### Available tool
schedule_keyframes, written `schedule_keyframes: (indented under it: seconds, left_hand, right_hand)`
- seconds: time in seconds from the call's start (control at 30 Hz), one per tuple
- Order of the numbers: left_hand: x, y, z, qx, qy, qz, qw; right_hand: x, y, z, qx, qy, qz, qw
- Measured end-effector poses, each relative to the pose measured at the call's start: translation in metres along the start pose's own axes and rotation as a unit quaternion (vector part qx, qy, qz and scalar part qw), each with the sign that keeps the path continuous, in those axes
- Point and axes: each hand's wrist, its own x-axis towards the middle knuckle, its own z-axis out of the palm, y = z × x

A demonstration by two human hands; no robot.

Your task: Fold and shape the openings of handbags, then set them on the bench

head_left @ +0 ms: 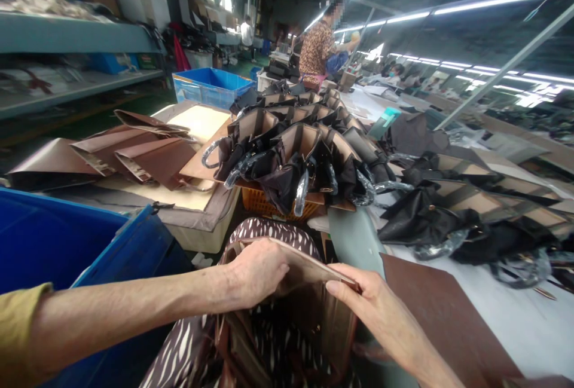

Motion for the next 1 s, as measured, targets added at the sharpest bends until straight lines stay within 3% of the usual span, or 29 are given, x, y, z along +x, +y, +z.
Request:
schedule_keyframes:
  seconds: [0.17, 0.4, 0.53, 0.73, 0.83, 0.9, 1.0]
  left_hand:
    - [0.007, 0.008, 0.0, 0.161, 0.01, -0.028, 0.987]
    - [0.001, 0.003, -0.003, 0.235, 0.042, -0.014, 0.971]
    - [-0.004, 0.0, -0.003, 0.267, 0.047, -0.001, 0.962]
    - [-0.001, -0.004, 0.001, 0.298, 0.046, 0.003, 0.953]
    - [0.002, -0.008, 0.001, 0.307, 0.095, 0.011, 0.947]
    - [0.005, -0.012, -0.002, 0.272, 0.144, 0.022, 0.951]
    - [0.009, -0.021, -0.005, 0.192, 0.149, 0.026, 0.97]
  right_hand:
    - [-0.002, 0.004, 0.002, -0.011, 0.015, 0.026, 0.999]
    - [-0.004, 0.013, 0.001, 0.031, -0.01, 0.03, 0.999]
    - [-0.001, 0.021, 0.001, 0.05, 0.011, 0.009, 0.999]
    - [0.004, 0.025, 0.001, 0.06, 0.017, 0.012, 0.998]
    - [0.005, 0.026, 0.001, 0.072, 0.008, 0.024, 0.997]
    - [0.005, 0.027, 0.001, 0.078, 0.004, 0.036, 0.996]
    - [0.007, 0.03, 0.0, 0.07, 0.003, 0.034, 0.997]
